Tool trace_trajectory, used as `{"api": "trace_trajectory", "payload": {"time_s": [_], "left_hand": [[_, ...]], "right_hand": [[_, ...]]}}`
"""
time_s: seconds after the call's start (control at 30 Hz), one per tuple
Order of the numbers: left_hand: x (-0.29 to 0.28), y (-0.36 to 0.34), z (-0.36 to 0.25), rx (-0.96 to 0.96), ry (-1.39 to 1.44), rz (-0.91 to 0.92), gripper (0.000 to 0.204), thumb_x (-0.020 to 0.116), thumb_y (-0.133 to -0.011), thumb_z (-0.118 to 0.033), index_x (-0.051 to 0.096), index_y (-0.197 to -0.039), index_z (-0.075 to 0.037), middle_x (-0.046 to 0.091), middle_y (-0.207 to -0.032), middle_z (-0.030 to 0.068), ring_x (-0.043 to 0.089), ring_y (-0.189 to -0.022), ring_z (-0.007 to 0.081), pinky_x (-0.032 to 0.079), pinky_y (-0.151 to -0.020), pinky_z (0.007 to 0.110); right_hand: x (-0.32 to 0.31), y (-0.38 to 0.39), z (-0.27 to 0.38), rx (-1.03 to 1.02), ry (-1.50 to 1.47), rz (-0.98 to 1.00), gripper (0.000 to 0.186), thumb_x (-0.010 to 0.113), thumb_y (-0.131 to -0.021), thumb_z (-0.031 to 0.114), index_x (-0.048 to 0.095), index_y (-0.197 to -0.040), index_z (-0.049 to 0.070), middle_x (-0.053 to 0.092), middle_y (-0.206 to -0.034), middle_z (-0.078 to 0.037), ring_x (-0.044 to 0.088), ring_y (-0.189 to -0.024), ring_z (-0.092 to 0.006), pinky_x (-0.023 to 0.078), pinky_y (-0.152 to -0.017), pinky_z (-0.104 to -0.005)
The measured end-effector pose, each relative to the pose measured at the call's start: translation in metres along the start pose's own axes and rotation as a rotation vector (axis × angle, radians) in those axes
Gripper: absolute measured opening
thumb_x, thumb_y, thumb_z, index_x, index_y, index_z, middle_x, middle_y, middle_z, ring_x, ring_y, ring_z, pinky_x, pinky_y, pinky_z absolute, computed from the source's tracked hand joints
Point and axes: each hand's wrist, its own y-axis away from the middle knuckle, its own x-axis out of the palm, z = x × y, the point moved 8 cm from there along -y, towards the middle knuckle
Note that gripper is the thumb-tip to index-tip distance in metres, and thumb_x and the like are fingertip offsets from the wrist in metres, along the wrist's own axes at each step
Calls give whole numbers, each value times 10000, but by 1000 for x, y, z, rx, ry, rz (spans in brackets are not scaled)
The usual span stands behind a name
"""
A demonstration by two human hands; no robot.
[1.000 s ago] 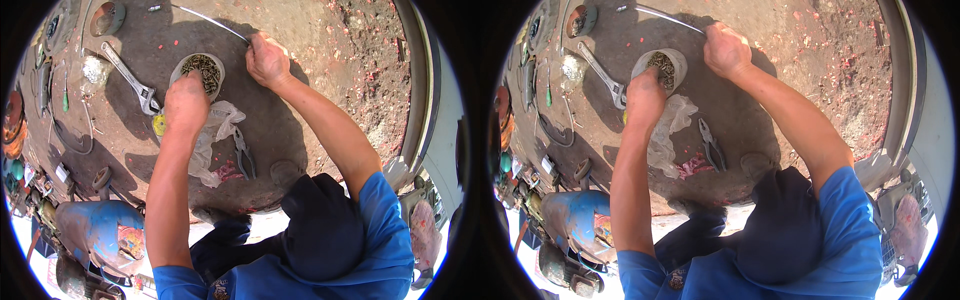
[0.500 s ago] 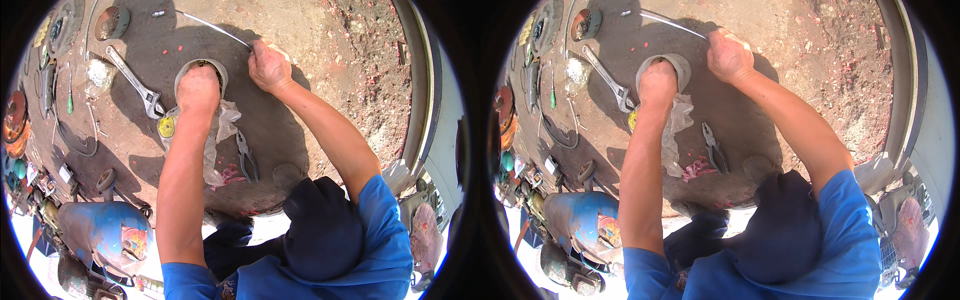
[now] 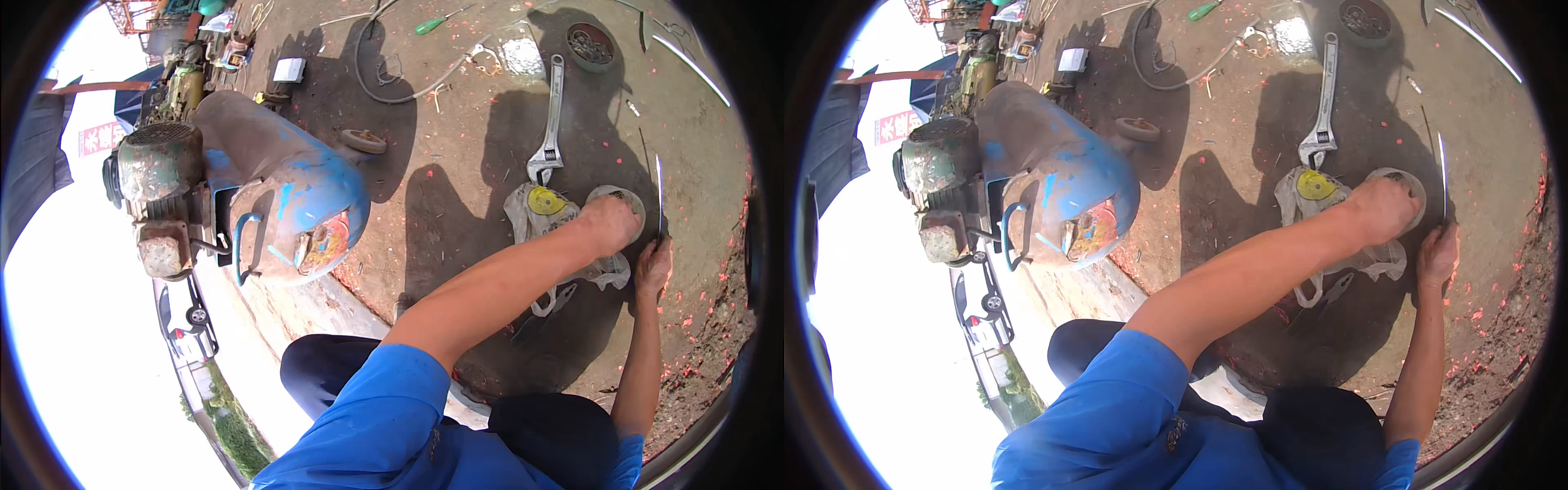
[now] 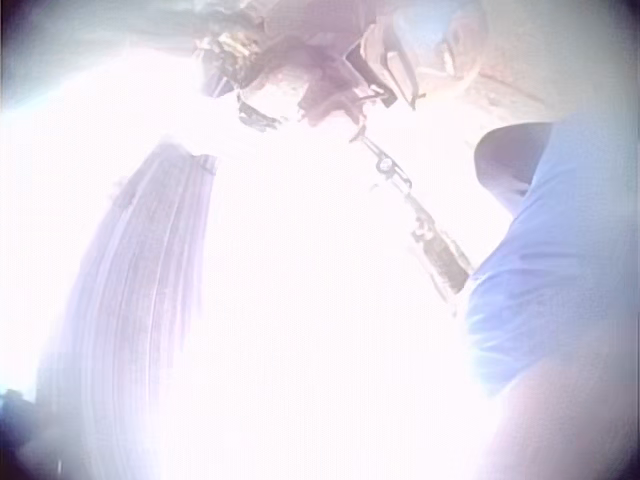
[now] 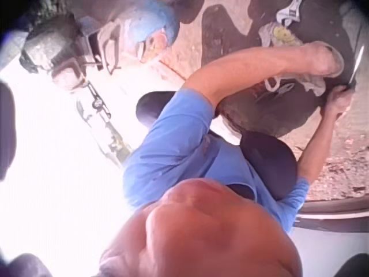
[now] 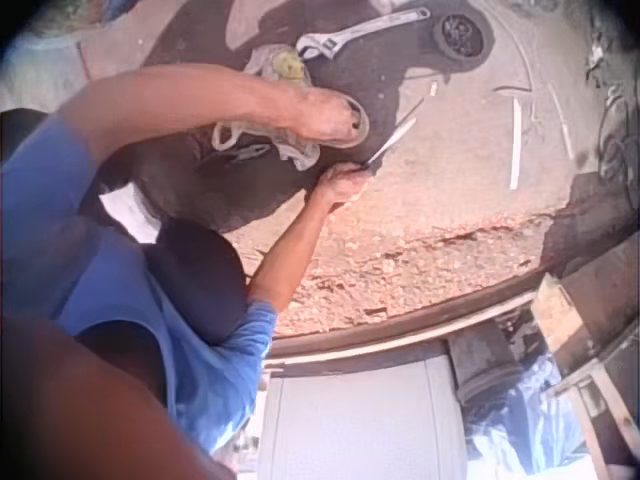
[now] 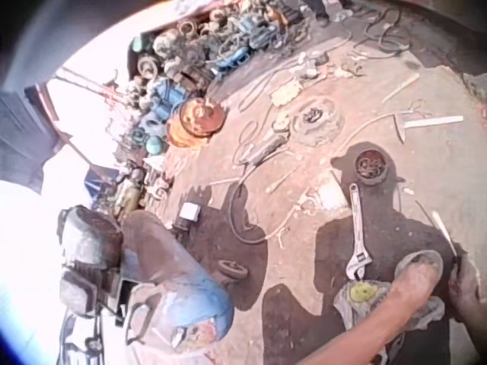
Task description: The person uses a screwdriver to tighten screws on a motor and then moves a large orange winch with a chain. The person handles small parts from a container and positions the winch on a metal frame.
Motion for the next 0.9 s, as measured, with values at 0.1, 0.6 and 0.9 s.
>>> {"api": "trace_trajectory", "payload": {"time_s": [0.1,0.6,0.9], "left_hand": [[-21,30,-7,55,73,-101,183,579,-717,-91,633,-869,-5,648,-916,175,644,-879,332,522,-766,399],[-192,391,3,93,444,-466,195,661,-758,-78,630,-943,-25,600,-882,162,574,-874,378,477,-750,434],[-240,562,103,38,1560,-1088,212,573,-919,-172,582,-1015,17,658,-892,115,637,-726,187,506,-619,269]], "right_hand": [[-4,16,-18,-67,-74,-119,115,487,-900,141,485,-907,26,516,-786,-173,519,-694,-349,431,-630,-419],[-126,62,126,144,-769,212,382,488,-929,193,472,-1277,38,625,-906,-130,582,-742,-221,469,-674,-320],[-339,189,488,-763,-766,510,373,628,-851,135,509,-1170,-19,604,-867,-112,575,-644,-195,481,-614,-306]]}}
